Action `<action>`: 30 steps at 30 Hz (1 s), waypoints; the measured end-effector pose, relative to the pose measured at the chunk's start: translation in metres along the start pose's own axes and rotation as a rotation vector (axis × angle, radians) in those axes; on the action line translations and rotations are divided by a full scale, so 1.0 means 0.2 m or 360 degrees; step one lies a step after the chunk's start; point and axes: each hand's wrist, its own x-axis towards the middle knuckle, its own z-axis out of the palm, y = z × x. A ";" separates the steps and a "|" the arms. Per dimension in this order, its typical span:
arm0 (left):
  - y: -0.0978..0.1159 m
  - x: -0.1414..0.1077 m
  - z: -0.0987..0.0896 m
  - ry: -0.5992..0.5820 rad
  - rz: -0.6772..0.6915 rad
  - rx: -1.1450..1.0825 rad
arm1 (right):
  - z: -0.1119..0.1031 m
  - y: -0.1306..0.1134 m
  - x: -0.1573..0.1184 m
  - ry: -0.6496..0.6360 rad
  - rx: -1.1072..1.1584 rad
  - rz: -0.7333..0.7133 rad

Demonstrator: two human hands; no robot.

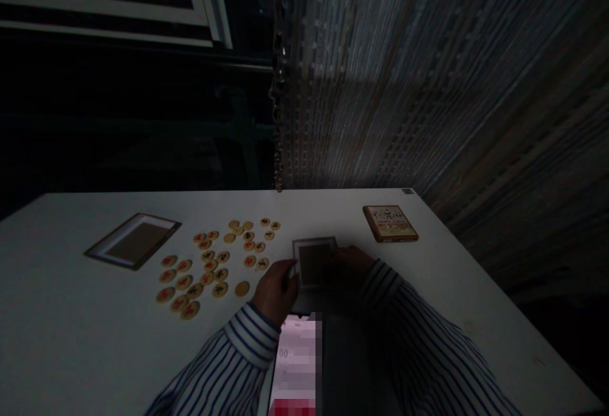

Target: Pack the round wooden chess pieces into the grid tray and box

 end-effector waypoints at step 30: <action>0.00 0.00 -0.01 -0.0008 0.0007 0.0015 | -0.04 0.04 -0.04 -0.0079 -0.0116 0.0134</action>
